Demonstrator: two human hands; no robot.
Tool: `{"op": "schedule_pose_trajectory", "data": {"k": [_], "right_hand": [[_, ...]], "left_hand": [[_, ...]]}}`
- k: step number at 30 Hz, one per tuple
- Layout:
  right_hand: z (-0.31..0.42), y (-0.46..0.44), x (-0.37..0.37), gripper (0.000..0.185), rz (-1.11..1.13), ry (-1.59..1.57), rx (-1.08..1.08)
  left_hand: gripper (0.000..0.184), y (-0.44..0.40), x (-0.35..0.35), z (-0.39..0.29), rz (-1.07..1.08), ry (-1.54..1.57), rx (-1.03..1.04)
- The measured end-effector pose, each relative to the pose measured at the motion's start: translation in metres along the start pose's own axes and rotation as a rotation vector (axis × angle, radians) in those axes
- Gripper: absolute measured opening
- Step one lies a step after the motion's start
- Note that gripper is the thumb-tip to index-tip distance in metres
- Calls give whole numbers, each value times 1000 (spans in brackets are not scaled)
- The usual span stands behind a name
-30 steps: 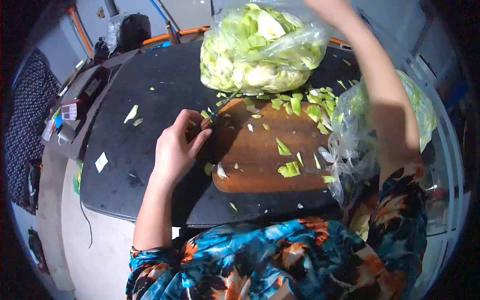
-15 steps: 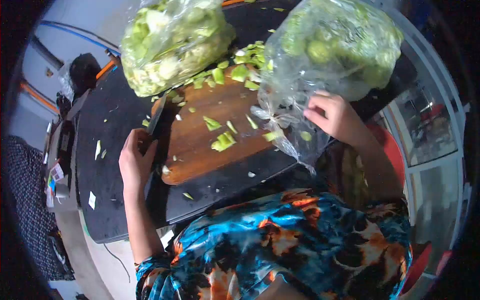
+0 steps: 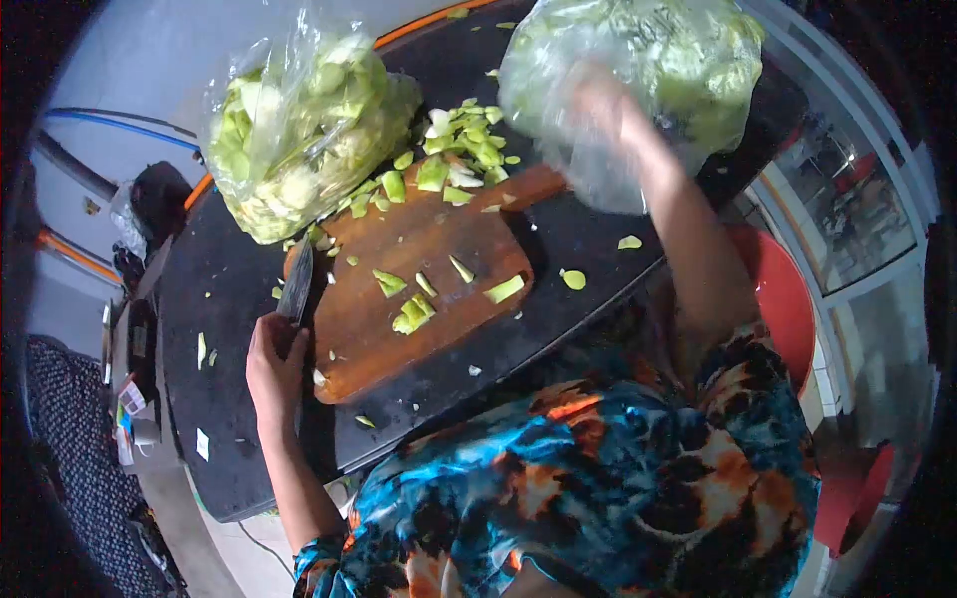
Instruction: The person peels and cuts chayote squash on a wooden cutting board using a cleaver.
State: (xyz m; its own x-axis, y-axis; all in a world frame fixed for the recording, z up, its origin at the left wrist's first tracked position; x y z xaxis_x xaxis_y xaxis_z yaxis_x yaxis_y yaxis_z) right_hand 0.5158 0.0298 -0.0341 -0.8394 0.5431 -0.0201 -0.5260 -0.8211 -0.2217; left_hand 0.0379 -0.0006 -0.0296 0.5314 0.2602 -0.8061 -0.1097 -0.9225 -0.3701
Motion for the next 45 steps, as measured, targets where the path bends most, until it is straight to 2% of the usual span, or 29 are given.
{"op": "schedule_pose_trajectory", "data": {"k": [1, 4, 7, 10, 11, 14, 16, 18, 21, 23, 25, 26, 28, 29, 32, 34, 36, 38, 40, 42, 44, 45], "right_hand": [[23, -10, -11, 29, -164, 335, -164], [-7, -74, -36, 26, -213, 771, -975], [-24, -83, -49, 25, -112, 1064, -493], [-24, -69, -76, 26, -253, 432, -21], [-21, -51, -78, 27, -212, 873, -277], [-11, 2, -83, 41, -237, 1249, -484], [9, 13, -75, 44, 72, 1418, -44], [24, 34, -58, 43, 244, 1393, 22], [3, 17, -53, 41, 336, 998, -370], [12, -1, -39, 39, 353, 853, -931], [4, -7, -32, 41, 402, 952, -963], [-4, -7, -31, 44, 439, 1132, -713], [-26, -19, -34, 38, 239, 1132, -458], [-58, -31, -35, 31, 22, 960, -456], [-69, -41, -32, 45, -169, 586, -229], [-61, -66, -33, 54, -264, 1037, -236], [-38, -59, -25, 58, -235, 948, -340], [-40, -64, -28, 60, -223, 1036, -386], [-62, -97, -36, 59, -234, 1294, -390], [-90, -128, -38, 52, -278, 1473, -591], [-82, -128, -20, 42, -220, 1563, -613], [-67, -134, -9, 37, -142, 1568, -539]], "left_hand": [[26, 2, 0, 4, 0, 19, -1], [26, -2, 4, 7, -13, 70, 18], [26, -1, 3, 11, 8, 94, -1], [26, 0, 0, 10, 44, 138, -16], [25, 1, 2, 14, 31, 118, 23], [24, 2, 4, 15, 65, 181, -62], [25, 3, 3, 5, 69, 160, -50], [25, 3, 4, 10, 67, 174, -32], [24, 1, 6, 14, 62, 158, 0], [24, 1, 6, 15, 73, 167, 3], [24, 1, 7, 12, 103, 205, -1], [24, 2, 6, 11, 90, 169, -6], [24, 2, 4, 7, 50, 103, -15], [25, 0, 4, 5, 50, 127, -35], [25, 2, 6, 5, 81, 164, -86], [24, -1, 7, 11, 84, 147, -90], [25, -1, 7, 16, 62, 162, -100], [26, 1, 8, 16, 53, 164, -89], [28, -2, 7, 12, 45, 151, -50], [29, -2, 8, 14, 34, 177, -55], [29, 0, 6, 15, 54, 165, -95], [30, 1, 4, 14, 74, 148, -133]]}}
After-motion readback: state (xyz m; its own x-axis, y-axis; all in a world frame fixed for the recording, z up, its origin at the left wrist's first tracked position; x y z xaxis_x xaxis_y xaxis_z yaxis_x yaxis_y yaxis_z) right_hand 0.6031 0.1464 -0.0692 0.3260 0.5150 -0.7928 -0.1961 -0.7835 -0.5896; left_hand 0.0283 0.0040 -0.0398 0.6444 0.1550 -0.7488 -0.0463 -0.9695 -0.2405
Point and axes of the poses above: each hand's wrist, its own y-axis away from the middle knuckle, its own x-axis out of the palm, z = x × y, the point moved 3 cm from there along -y, towards the middle knuckle, and after that the axes turned 6 degrees about -z, right-handed, at the moved point
